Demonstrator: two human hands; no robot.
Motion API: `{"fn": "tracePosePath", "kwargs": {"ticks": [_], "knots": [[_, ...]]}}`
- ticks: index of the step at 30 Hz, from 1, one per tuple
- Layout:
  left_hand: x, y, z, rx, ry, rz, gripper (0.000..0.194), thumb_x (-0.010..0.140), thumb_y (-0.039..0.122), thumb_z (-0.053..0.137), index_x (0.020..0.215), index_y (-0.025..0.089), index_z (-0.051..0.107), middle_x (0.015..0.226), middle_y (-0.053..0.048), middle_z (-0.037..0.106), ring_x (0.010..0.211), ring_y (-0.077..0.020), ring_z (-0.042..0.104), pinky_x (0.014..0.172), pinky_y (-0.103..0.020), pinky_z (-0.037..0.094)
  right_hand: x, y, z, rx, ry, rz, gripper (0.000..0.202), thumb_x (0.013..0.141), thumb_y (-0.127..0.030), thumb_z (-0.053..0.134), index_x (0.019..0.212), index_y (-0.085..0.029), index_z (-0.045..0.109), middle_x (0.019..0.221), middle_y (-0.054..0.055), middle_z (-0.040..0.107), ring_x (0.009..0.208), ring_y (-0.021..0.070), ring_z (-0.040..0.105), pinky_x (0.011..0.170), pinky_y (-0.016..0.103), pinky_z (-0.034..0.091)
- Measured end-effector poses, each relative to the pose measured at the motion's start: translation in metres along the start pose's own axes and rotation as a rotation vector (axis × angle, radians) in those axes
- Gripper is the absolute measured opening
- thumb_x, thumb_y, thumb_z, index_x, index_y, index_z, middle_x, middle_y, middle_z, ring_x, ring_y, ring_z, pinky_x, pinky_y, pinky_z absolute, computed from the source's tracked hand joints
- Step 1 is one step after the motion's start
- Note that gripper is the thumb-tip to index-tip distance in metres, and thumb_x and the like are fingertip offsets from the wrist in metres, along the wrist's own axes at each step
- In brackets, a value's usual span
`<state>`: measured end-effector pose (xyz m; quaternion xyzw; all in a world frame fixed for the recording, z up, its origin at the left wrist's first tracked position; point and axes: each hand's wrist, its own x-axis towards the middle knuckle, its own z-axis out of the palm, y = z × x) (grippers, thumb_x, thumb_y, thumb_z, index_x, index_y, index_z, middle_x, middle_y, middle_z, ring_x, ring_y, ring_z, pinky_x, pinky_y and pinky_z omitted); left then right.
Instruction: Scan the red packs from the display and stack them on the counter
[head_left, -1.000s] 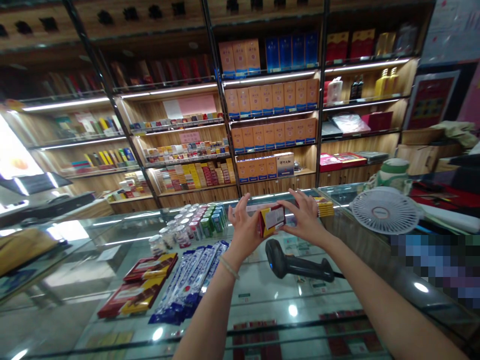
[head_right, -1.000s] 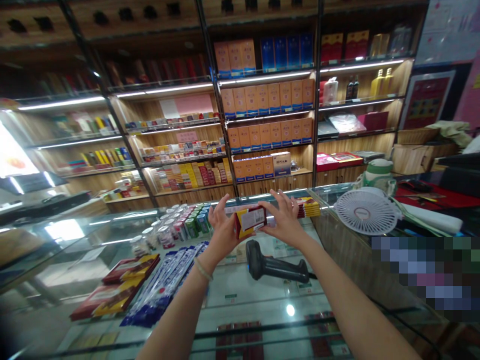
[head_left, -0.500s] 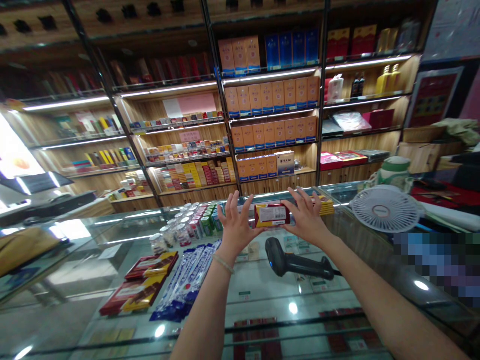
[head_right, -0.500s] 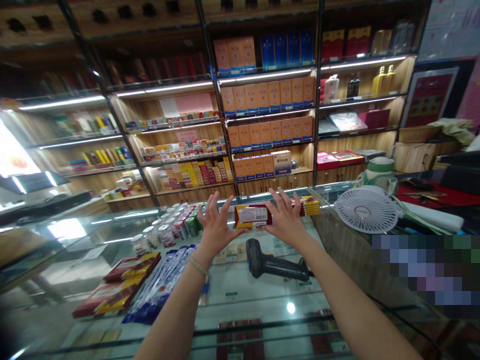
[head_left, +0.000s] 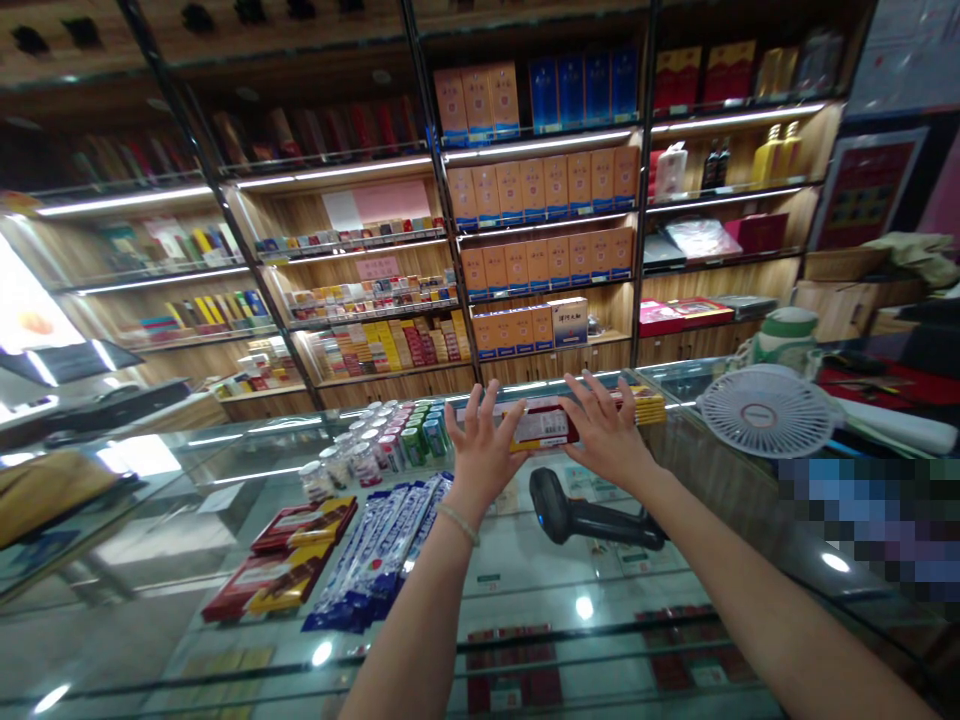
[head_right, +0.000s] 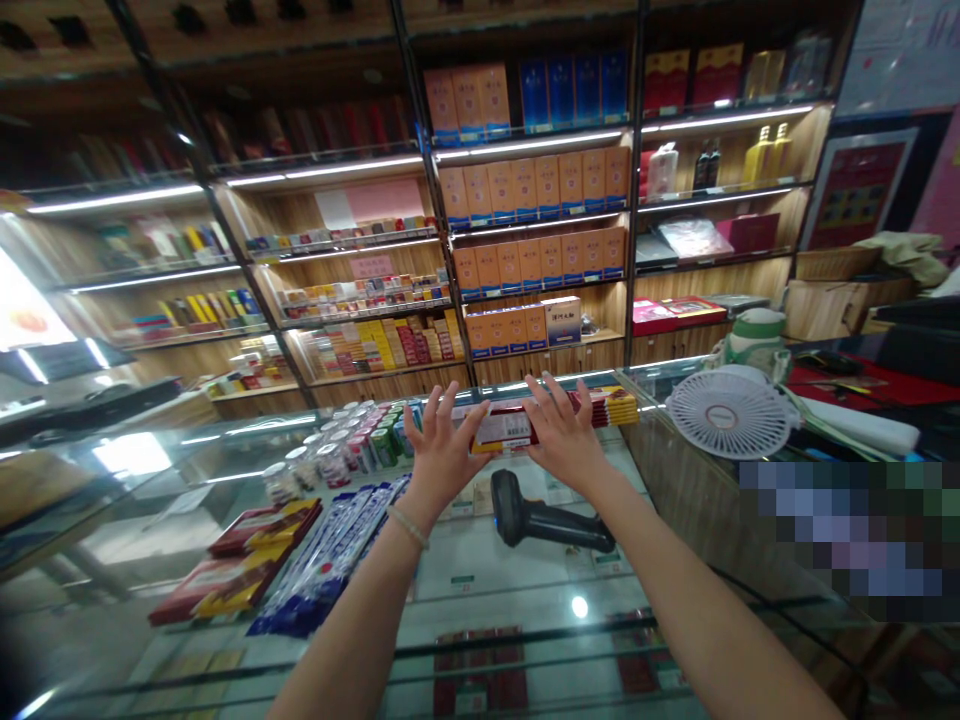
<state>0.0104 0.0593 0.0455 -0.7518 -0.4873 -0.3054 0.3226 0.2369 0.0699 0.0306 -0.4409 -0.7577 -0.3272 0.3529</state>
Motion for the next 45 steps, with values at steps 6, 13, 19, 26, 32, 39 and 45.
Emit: {"fn": "tracePosePath", "kwargs": {"ticks": [6,13,19,26,32,39,45], "knots": [[0.000,-0.003,0.000,-0.019,-0.010,-0.020,0.081,0.066,0.052,0.090,0.139,0.038,0.059,0.169,-0.013,0.031,0.155,-0.0403,0.026,0.124,-0.069,0.001,0.001,-0.002,-0.003,-0.015,-0.015,-0.012,0.059,0.083,-0.032,0.069,0.139,-0.018,0.056,0.163,0.015,0.040,0.152,0.0348,0.027,0.125,0.064,0.001],[0.000,-0.007,-0.001,-0.043,-0.011,-0.041,0.074,0.068,0.051,0.088,0.136,0.037,0.062,0.168,-0.015,0.033,0.155,-0.0408,0.027,0.122,-0.071,0.003,0.012,-0.002,-0.014,-0.024,-0.171,-0.031,0.067,0.086,-0.044,0.072,0.145,-0.018,0.054,0.165,0.016,0.037,0.153,0.0374,0.026,0.124,0.066,0.005],[0.000,-0.006,0.000,-0.079,-0.004,-0.072,0.070,0.070,0.052,0.087,0.135,0.038,0.064,0.168,-0.014,0.031,0.155,-0.0406,0.027,0.122,-0.069,0.001,0.008,-0.006,-0.027,-0.031,-0.285,0.010,0.075,0.093,-0.055,0.063,0.156,-0.020,0.042,0.169,0.016,0.027,0.156,0.0366,0.021,0.124,0.065,0.007],[0.001,-0.007,-0.001,-0.108,-0.017,-0.110,0.070,0.069,0.048,0.088,0.135,0.039,0.064,0.168,-0.013,0.031,0.154,-0.0405,0.026,0.122,-0.069,0.002,-0.007,-0.006,-0.044,0.015,-0.342,0.063,0.063,0.098,-0.060,0.052,0.152,-0.028,0.049,0.169,0.015,0.027,0.156,0.0376,0.020,0.121,0.066,0.015],[-0.001,-0.007,0.000,-0.105,-0.027,-0.121,0.071,0.069,0.045,0.089,0.135,0.039,0.064,0.168,-0.014,0.032,0.154,-0.0407,0.027,0.122,-0.069,0.002,-0.040,-0.013,-0.059,0.145,-0.488,-0.033,0.089,0.083,-0.074,0.064,0.157,-0.030,0.041,0.172,0.016,0.017,0.158,0.0402,0.011,0.122,0.067,0.009],[-0.002,-0.006,0.002,-0.117,-0.032,-0.135,0.071,0.068,0.042,0.090,0.134,0.040,0.064,0.167,-0.013,0.033,0.154,-0.0405,0.028,0.122,-0.069,0.001,-0.065,-0.031,-0.056,0.198,-0.562,0.018,0.087,0.078,-0.072,0.071,0.150,-0.025,0.052,0.172,0.020,0.015,0.158,0.0425,0.009,0.121,0.071,0.005],[-0.002,-0.007,0.004,-0.118,-0.024,-0.123,0.072,0.068,0.044,0.090,0.135,0.039,0.064,0.168,-0.014,0.032,0.154,-0.0410,0.027,0.122,-0.069,0.003,-0.069,-0.044,-0.054,0.215,-0.518,0.081,0.061,0.080,-0.060,0.075,0.129,-0.023,0.066,0.169,0.018,0.027,0.158,0.0387,0.013,0.123,0.069,0.005]]}}
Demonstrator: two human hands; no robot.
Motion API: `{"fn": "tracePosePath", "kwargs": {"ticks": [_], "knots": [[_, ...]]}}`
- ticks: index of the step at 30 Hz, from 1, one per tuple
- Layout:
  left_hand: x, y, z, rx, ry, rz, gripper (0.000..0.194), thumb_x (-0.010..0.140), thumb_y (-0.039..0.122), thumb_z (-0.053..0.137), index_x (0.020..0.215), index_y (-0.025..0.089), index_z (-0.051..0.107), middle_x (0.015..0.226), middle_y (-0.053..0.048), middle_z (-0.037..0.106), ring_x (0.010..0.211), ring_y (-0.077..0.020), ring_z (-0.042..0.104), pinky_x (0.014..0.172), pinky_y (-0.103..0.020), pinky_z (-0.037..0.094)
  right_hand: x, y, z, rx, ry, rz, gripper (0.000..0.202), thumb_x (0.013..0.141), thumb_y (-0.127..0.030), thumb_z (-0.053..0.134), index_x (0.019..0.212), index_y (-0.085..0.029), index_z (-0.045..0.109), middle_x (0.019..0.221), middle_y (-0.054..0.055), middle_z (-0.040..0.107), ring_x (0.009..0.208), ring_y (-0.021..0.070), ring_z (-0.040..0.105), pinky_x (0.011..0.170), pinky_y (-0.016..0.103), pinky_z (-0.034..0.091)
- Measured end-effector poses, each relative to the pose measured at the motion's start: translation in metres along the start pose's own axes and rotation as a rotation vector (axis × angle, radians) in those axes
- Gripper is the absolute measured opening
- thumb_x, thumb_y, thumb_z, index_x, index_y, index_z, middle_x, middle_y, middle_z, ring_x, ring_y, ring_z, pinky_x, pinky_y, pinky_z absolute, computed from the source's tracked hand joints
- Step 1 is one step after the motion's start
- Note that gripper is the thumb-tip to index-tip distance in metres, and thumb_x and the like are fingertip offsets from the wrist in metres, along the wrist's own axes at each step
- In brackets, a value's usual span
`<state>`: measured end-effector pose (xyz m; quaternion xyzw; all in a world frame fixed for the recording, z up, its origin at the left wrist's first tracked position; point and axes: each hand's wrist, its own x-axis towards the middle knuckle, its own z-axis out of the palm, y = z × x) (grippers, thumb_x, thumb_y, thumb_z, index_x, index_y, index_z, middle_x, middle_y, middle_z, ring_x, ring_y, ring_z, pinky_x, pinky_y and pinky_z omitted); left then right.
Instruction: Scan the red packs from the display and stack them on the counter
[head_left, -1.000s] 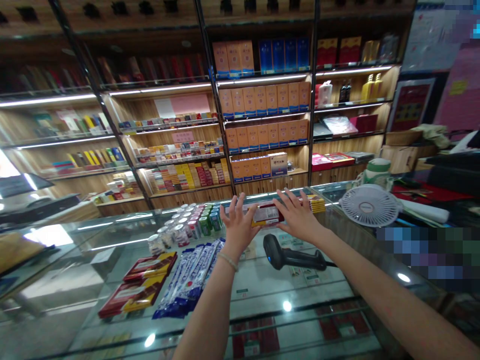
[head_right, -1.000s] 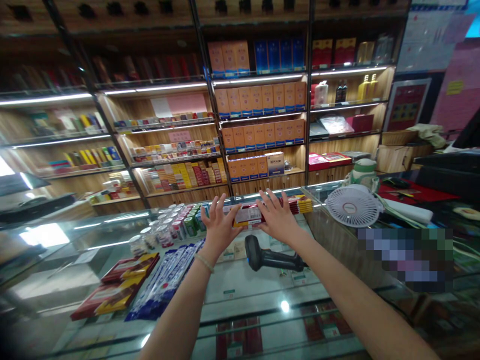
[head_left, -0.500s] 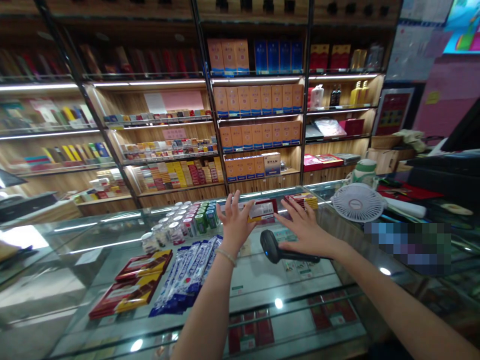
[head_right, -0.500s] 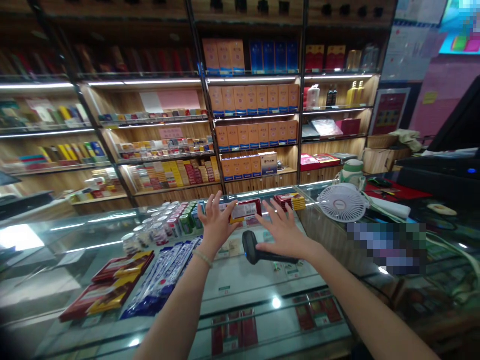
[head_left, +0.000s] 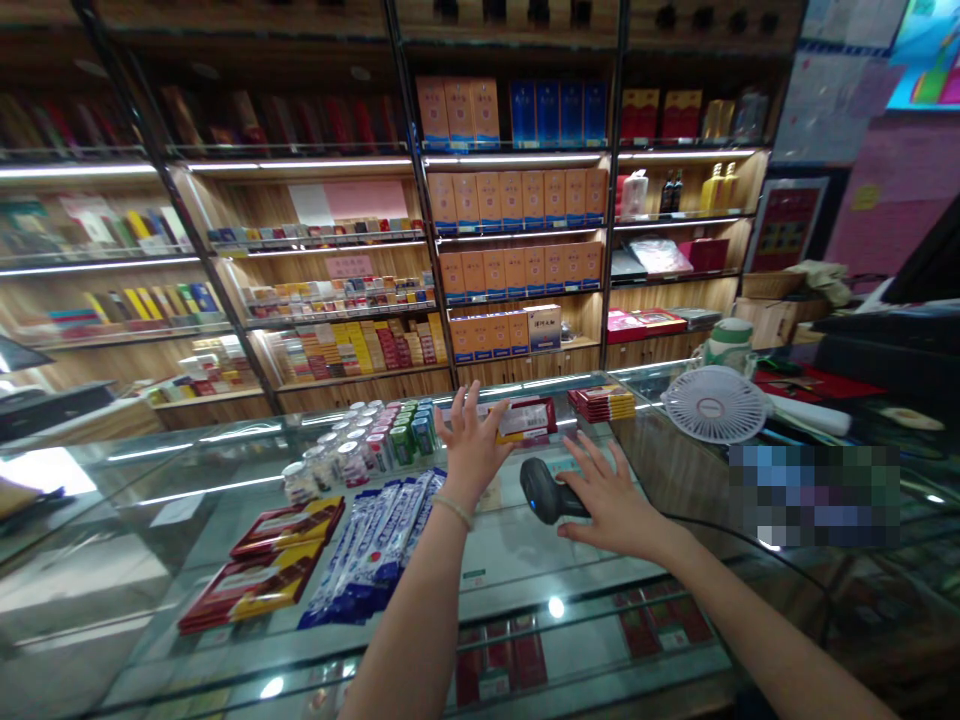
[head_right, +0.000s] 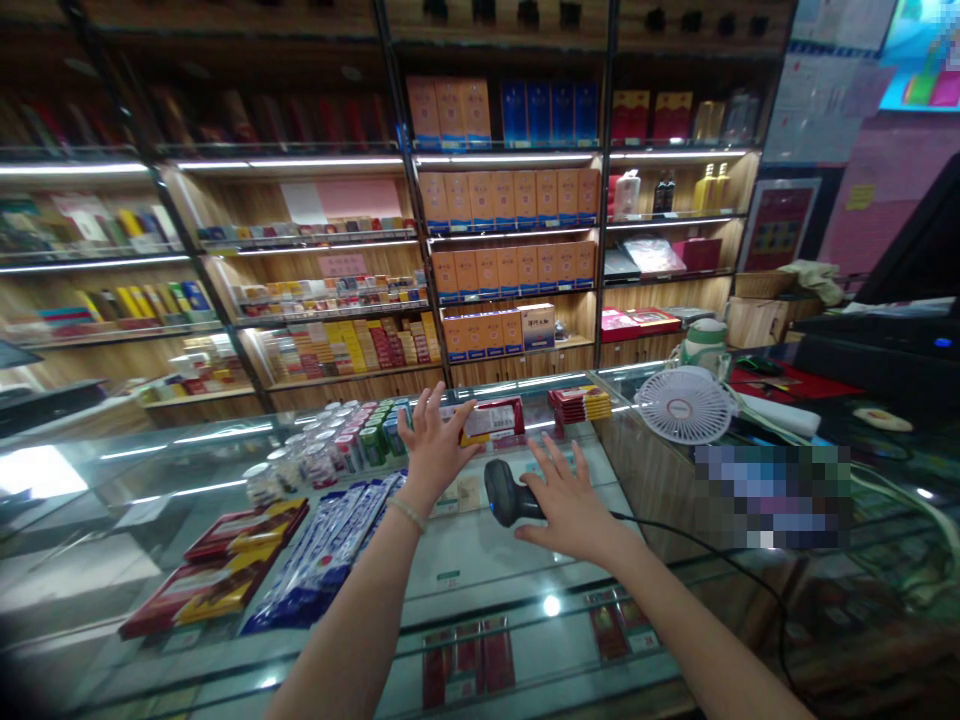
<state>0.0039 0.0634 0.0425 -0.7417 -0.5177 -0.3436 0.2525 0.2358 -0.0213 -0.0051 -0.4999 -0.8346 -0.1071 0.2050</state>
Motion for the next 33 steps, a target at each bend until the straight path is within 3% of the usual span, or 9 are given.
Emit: {"fn": "tracePosePath", "kwargs": {"ticks": [10,14,17,21,24,29,33], "knots": [[-0.002,-0.001,0.003,0.004,0.007,-0.003,0.071,0.069,0.047,0.089,0.135,0.040,0.064,0.167,-0.014,0.033,0.154,-0.0398,0.027,0.122,-0.069,0.005,0.001,-0.004,0.012,-0.018,0.167,0.017,0.034,0.079,-0.042,0.074,0.106,-0.022,0.071,0.163,0.015,0.041,0.155,0.0361,0.024,0.124,0.067,0.007],[-0.002,-0.002,0.004,0.005,0.001,-0.011,0.073,0.068,0.048,0.089,0.136,0.040,0.063,0.168,-0.014,0.031,0.154,-0.0399,0.026,0.122,-0.069,0.005,0.000,-0.006,0.009,0.008,0.231,0.006,0.028,0.078,-0.036,0.072,0.103,-0.023,0.072,0.159,0.011,0.048,0.150,0.0361,0.035,0.123,0.066,0.014],[-0.002,-0.003,0.005,0.009,0.000,-0.021,0.073,0.067,0.049,0.090,0.134,0.039,0.064,0.168,-0.014,0.031,0.154,-0.0401,0.027,0.122,-0.069,0.005,0.000,-0.006,0.002,0.032,0.291,0.034,0.025,0.080,-0.031,0.067,0.103,-0.022,0.071,0.154,0.010,0.054,0.145,0.0343,0.043,0.121,0.060,0.027],[-0.001,-0.002,0.004,0.004,0.000,-0.041,0.070,0.068,0.047,0.090,0.134,0.039,0.065,0.167,-0.014,0.032,0.154,-0.0399,0.027,0.122,-0.068,0.006,-0.001,-0.004,-0.005,0.087,0.342,0.107,0.029,0.079,-0.024,0.060,0.106,-0.020,0.069,0.148,0.013,0.060,0.129,0.0317,0.059,0.106,0.048,0.048],[-0.001,-0.002,0.002,0.000,-0.006,-0.051,0.070,0.069,0.045,0.089,0.134,0.038,0.065,0.168,-0.014,0.032,0.154,-0.0399,0.026,0.122,-0.068,0.006,-0.004,-0.003,-0.005,0.135,0.386,0.165,0.036,0.080,-0.026,0.056,0.115,-0.020,0.065,0.143,0.013,0.064,0.111,0.0291,0.070,0.087,0.041,0.057],[-0.001,-0.001,0.000,0.009,-0.006,-0.068,0.067,0.072,0.041,0.087,0.135,0.038,0.065,0.167,-0.014,0.032,0.154,-0.0389,0.027,0.122,-0.068,0.007,-0.008,-0.002,-0.005,0.171,0.459,0.223,0.041,0.080,-0.029,0.055,0.120,-0.020,0.062,0.096,0.007,0.079,0.083,0.0262,0.076,0.069,0.033,0.055],[-0.001,-0.002,0.001,0.005,-0.006,-0.070,0.066,0.073,0.043,0.086,0.135,0.039,0.064,0.167,-0.014,0.032,0.154,-0.0387,0.026,0.122,-0.069,0.007,-0.009,-0.004,-0.007,0.128,0.387,0.242,0.035,0.081,-0.033,0.059,0.113,-0.022,0.063,0.084,0.004,0.078,0.076,0.0268,0.077,0.062,0.031,0.051]]}}
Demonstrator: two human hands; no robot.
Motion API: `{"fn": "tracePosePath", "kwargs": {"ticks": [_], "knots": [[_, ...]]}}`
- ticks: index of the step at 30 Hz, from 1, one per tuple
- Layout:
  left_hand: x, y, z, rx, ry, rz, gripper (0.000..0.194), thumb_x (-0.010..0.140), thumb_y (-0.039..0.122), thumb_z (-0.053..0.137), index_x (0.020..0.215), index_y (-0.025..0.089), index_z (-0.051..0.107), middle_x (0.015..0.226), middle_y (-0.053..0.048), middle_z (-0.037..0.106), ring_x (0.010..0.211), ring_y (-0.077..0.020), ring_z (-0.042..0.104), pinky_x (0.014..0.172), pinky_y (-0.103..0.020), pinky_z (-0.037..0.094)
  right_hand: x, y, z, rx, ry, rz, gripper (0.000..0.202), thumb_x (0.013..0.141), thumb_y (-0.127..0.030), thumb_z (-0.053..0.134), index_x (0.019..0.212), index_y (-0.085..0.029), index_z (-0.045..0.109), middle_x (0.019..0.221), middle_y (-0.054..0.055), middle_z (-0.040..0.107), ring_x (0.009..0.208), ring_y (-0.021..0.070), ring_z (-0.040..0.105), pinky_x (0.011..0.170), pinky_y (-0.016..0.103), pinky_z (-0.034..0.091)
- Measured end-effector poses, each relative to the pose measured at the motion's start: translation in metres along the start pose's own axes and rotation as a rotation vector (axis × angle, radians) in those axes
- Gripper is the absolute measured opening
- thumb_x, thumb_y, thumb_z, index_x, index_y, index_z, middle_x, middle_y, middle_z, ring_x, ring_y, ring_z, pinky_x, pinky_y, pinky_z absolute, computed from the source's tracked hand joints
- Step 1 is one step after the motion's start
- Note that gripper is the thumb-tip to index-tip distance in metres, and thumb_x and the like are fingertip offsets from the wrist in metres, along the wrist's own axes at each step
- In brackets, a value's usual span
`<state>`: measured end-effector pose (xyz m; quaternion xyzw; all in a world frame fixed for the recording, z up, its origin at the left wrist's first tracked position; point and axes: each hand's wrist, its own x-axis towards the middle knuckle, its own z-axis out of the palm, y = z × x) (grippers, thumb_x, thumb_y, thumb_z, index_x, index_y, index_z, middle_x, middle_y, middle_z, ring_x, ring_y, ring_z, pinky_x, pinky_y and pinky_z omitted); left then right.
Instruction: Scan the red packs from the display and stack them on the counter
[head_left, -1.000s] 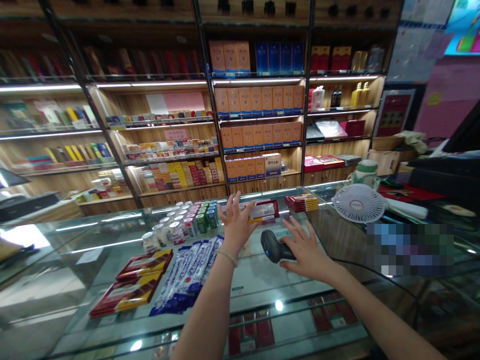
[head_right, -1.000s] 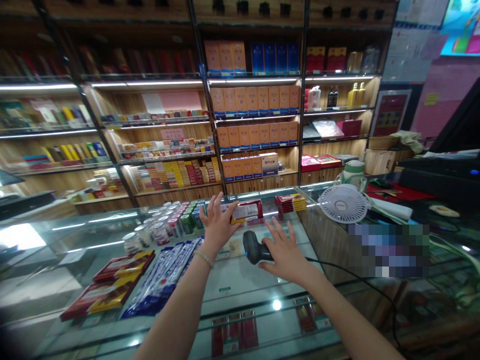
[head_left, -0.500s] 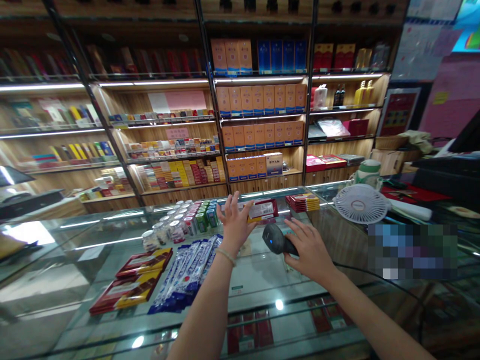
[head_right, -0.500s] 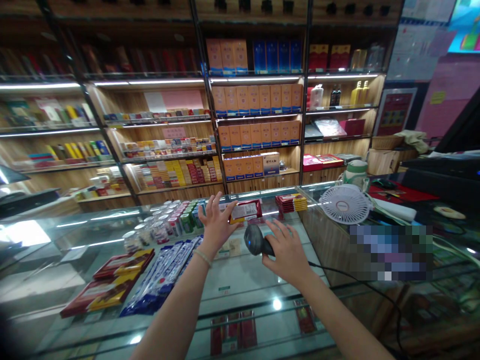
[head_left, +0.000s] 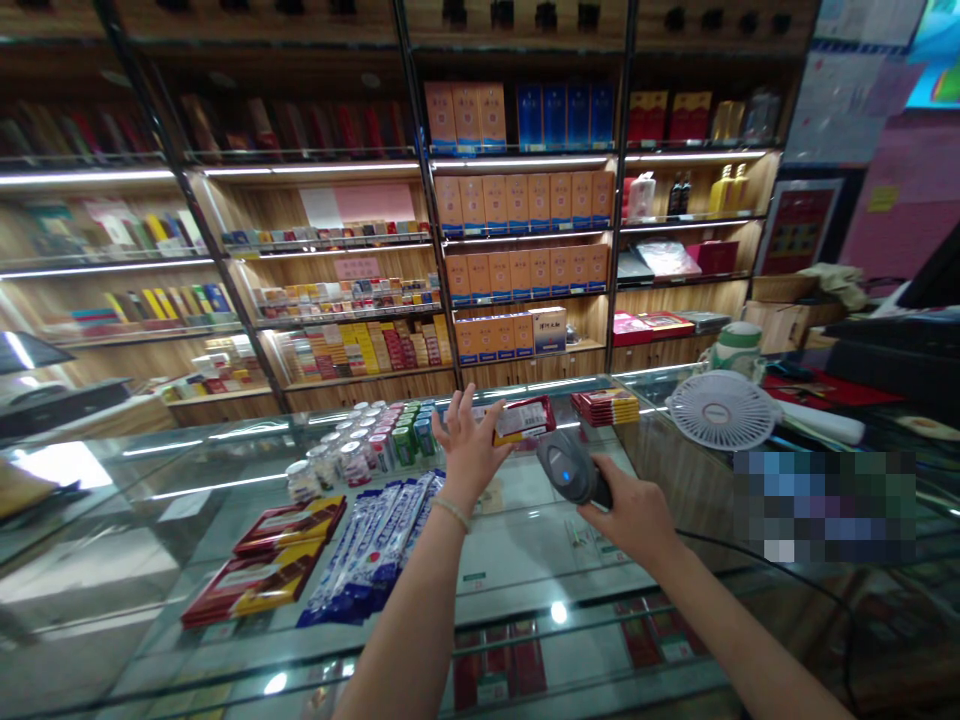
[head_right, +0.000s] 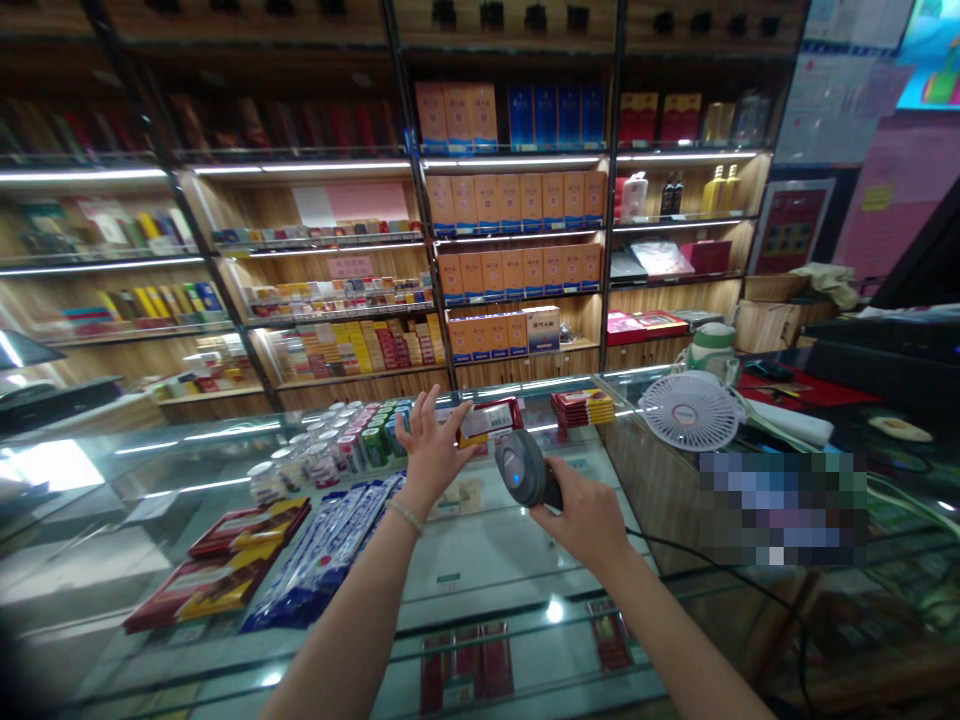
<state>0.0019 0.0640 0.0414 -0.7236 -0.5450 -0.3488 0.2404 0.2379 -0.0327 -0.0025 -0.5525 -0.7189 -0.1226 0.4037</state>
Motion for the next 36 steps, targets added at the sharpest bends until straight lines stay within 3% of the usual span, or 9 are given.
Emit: {"fn": "tracePosePath", "kwargs": {"ticks": [6,12,17,19,22,24,29,36], "knots": [[0.000,0.000,-0.001,-0.008,0.007,-0.004,0.063,0.075,0.047,0.084,0.134,0.036,0.066,0.166,-0.016,0.033,0.154,-0.0399,0.027,0.121,-0.070,0.008,0.001,-0.003,0.000,-0.049,-0.051,0.035,0.026,0.082,-0.034,0.062,0.106,-0.024,0.065,0.079,0.004,0.077,0.073,0.0270,0.076,0.058,0.029,0.047],[0.001,0.001,-0.002,0.003,0.008,-0.007,0.071,0.068,0.043,0.090,0.135,0.038,0.065,0.167,-0.014,0.032,0.153,-0.0400,0.028,0.122,-0.070,0.007,-0.001,0.000,0.002,-0.004,0.010,0.004,0.045,0.084,-0.032,0.057,0.127,-0.021,0.062,0.095,0.007,0.080,0.082,0.0267,0.077,0.066,0.031,0.052],[0.000,0.000,0.000,-0.002,0.012,-0.006,0.071,0.069,0.042,0.089,0.135,0.038,0.065,0.168,-0.014,0.031,0.153,-0.0400,0.028,0.122,-0.070,0.006,0.000,0.003,0.006,-0.046,-0.021,-0.006,0.034,0.085,-0.031,0.057,0.116,-0.022,0.066,0.093,0.007,0.079,0.082,0.0262,0.075,0.070,0.033,0.053],[0.000,0.000,0.000,-0.006,0.012,-0.008,0.069,0.071,0.042,0.088,0.135,0.038,0.065,0.168,-0.014,0.031,0.153,-0.0398,0.028,0.122,-0.070,0.006,0.001,0.005,0.008,-0.075,-0.022,-0.057,0.032,0.084,-0.028,0.058,0.114,-0.020,0.067,0.101,0.010,0.078,0.094,0.0287,0.074,0.082,0.039,0.055],[0.000,0.001,0.000,-0.012,0.008,-0.012,0.067,0.072,0.042,0.087,0.135,0.038,0.065,0.167,-0.014,0.031,0.154,-0.0397,0.027,0.121,-0.071,0.007,0.003,0.007,0.012,-0.127,-0.016,-0.155,0.033,0.085,-0.025,0.060,0.116,-0.018,0.066,0.131,0.014,0.071,0.129,0.0348,0.061,0.111,0.054,0.044],[0.000,0.001,-0.002,-0.015,0.006,-0.014,0.067,0.072,0.043,0.087,0.135,0.038,0.065,0.167,-0.014,0.031,0.154,-0.0397,0.027,0.122,-0.070,0.008,0.004,0.007,0.014,-0.165,-0.036,-0.181,0.031,0.085,-0.025,0.062,0.115,-0.018,0.066,0.147,0.013,0.060,0.144,0.0376,0.046,0.120,0.060,0.032],[0.001,0.002,-0.004,-0.012,0.003,-0.014,0.070,0.070,0.045,0.089,0.136,0.037,0.065,0.167,-0.015,0.032,0.153,-0.0409,0.027,0.121,-0.071,0.009,0.005,0.005,0.016,-0.222,-0.121,-0.201,0.026,0.087,-0.033,0.069,0.109,-0.019,0.068,0.163,0.015,0.041,0.154,0.0433,0.025,0.121,0.069,0.022],[0.001,0.001,-0.002,-0.023,-0.003,-0.015,0.070,0.071,0.046,0.088,0.136,0.037,0.065,0.167,-0.015,0.031,0.153,-0.0418,0.027,0.121,-0.071,0.009,0.003,0.006,0.021,-0.237,-0.151,-0.231,0.030,0.088,-0.042,0.071,0.107,-0.019,0.069,0.165,0.018,0.037,0.155,0.0445,0.022,0.120,0.073,0.021]]}}
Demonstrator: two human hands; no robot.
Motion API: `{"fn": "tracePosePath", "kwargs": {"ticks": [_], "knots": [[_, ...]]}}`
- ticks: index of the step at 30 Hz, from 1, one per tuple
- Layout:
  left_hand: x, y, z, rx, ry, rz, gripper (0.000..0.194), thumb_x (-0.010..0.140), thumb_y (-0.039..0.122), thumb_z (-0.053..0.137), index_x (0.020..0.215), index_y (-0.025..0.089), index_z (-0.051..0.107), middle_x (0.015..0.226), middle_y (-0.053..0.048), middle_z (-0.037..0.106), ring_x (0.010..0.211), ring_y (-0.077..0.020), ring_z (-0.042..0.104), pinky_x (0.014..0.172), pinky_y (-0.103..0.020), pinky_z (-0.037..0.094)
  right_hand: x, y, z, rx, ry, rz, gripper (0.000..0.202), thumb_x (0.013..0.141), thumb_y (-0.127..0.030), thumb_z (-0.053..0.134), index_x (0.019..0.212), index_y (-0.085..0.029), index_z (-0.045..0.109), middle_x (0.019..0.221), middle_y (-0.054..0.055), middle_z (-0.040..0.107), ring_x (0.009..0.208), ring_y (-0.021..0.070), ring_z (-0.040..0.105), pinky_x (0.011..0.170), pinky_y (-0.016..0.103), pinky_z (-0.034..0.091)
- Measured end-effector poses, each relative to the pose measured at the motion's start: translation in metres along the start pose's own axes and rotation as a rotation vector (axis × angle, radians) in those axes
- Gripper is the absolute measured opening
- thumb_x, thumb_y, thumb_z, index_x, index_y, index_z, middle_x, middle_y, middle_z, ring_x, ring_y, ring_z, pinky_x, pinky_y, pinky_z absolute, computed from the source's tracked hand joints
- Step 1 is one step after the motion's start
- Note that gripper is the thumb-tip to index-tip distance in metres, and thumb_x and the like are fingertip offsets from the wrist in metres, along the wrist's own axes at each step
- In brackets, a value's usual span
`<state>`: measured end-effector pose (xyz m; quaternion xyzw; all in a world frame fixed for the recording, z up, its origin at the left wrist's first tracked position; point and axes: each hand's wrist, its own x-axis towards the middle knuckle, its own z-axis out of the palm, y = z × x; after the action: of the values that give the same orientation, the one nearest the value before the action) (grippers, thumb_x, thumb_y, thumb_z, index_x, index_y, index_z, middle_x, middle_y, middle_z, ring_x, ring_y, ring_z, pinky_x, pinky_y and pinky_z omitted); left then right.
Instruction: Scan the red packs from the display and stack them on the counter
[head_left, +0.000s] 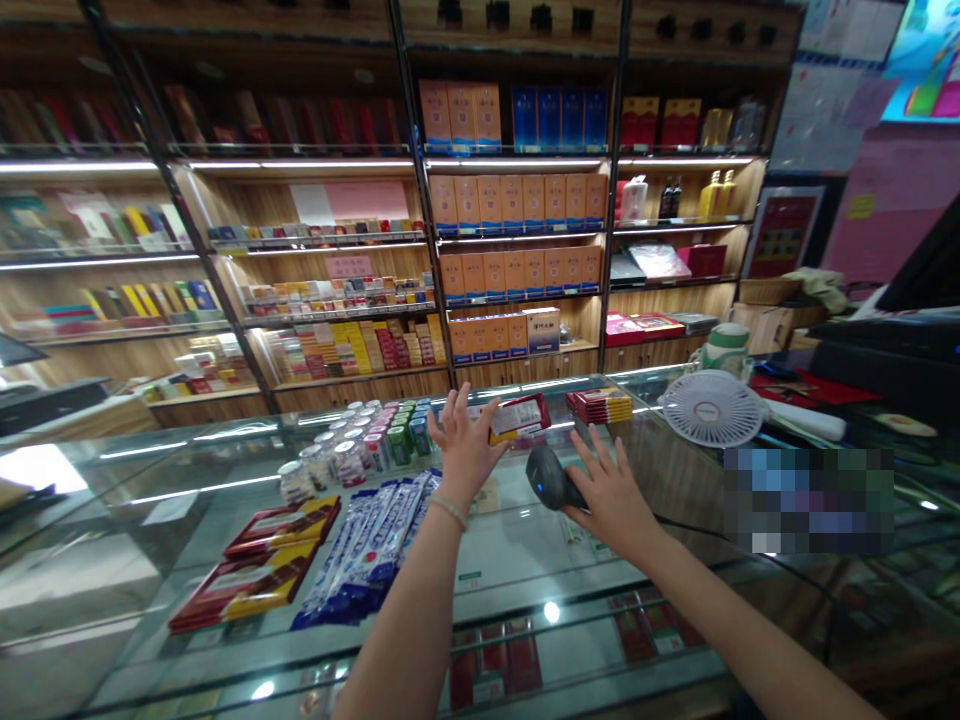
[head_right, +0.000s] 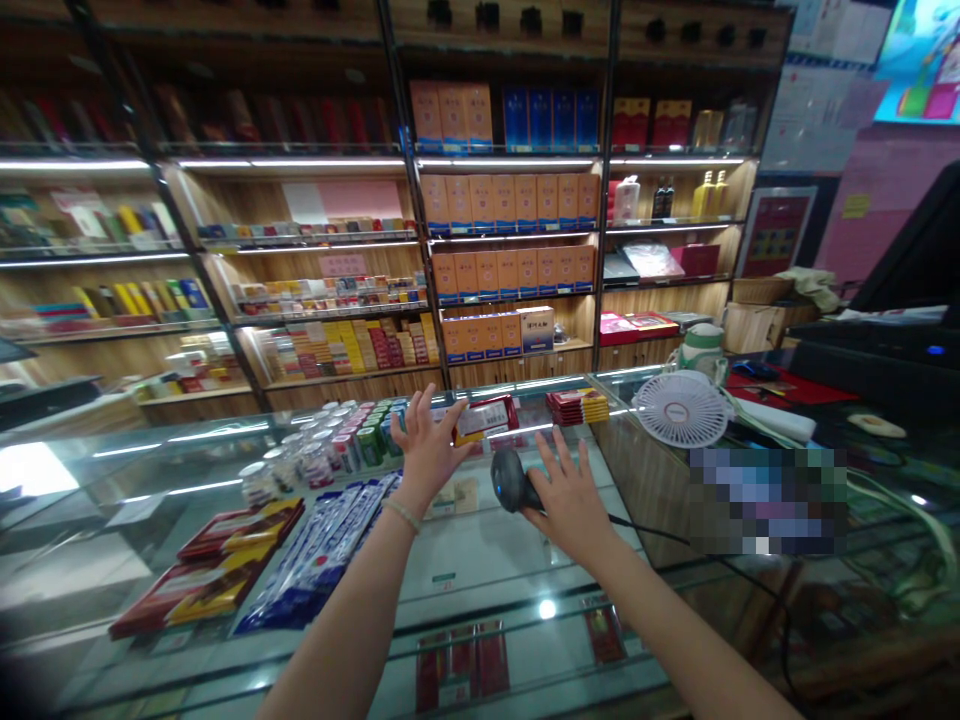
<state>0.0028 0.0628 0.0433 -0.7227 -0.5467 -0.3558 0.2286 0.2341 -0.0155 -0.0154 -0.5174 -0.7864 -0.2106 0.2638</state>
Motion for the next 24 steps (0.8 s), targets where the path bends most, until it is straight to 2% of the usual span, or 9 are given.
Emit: {"fn": "tracePosePath", "kwargs": {"ticks": [8,12,19,22,24], "knots": [[0.000,-0.001,0.002,-0.011,0.014,0.007,0.071,0.069,0.042,0.090,0.135,0.038,0.065,0.167,-0.015,0.031,0.153,-0.0422,0.028,0.121,-0.072,0.008,0.001,0.000,-0.001,0.013,-0.058,-0.061,0.042,0.087,-0.053,0.072,0.111,-0.019,0.069,0.166,0.018,0.034,0.156,0.0442,0.019,0.121,0.074,0.016],[0.000,-0.001,0.002,-0.013,0.013,0.007,0.071,0.068,0.043,0.090,0.134,0.038,0.065,0.167,-0.015,0.032,0.153,-0.0410,0.027,0.121,-0.071,0.008,0.003,0.001,-0.004,0.042,-0.133,-0.076,0.048,0.090,-0.056,0.067,0.119,-0.018,0.068,0.168,0.019,0.030,0.157,0.0431,0.017,0.121,0.074,0.014],[0.000,-0.001,0.002,-0.009,0.001,0.001,0.070,0.069,0.043,0.090,0.134,0.038,0.065,0.168,-0.013,0.032,0.154,-0.0396,0.026,0.122,-0.069,0.006,0.007,0.011,-0.015,0.144,-0.289,-0.113,0.062,0.097,-0.066,0.049,0.136,-0.019,0.061,0.170,0.017,0.024,0.159,0.0356,0.011,0.125,0.068,0.013],[0.000,-0.002,0.003,-0.005,0.005,-0.002,0.067,0.071,0.043,0.088,0.134,0.038,0.065,0.168,-0.014,0.031,0.153,-0.0393,0.028,0.122,-0.069,0.007,0.025,0.025,-0.019,0.195,-0.282,-0.067,0.060,0.102,-0.062,0.039,0.147,-0.025,0.053,0.167,0.012,0.034,0.159,0.0317,0.017,0.125,0.066,0.017],[-0.001,-0.002,0.003,-0.001,0.014,0.003,0.065,0.072,0.043,0.087,0.133,0.038,0.066,0.167,-0.014,0.032,0.153,-0.0393,0.028,0.122,-0.069,0.007,0.044,0.038,-0.017,0.186,-0.193,-0.030,0.057,0.103,-0.057,0.039,0.150,-0.025,0.049,0.167,0.010,0.036,0.159,0.0299,0.017,0.126,0.063,0.017]]}}
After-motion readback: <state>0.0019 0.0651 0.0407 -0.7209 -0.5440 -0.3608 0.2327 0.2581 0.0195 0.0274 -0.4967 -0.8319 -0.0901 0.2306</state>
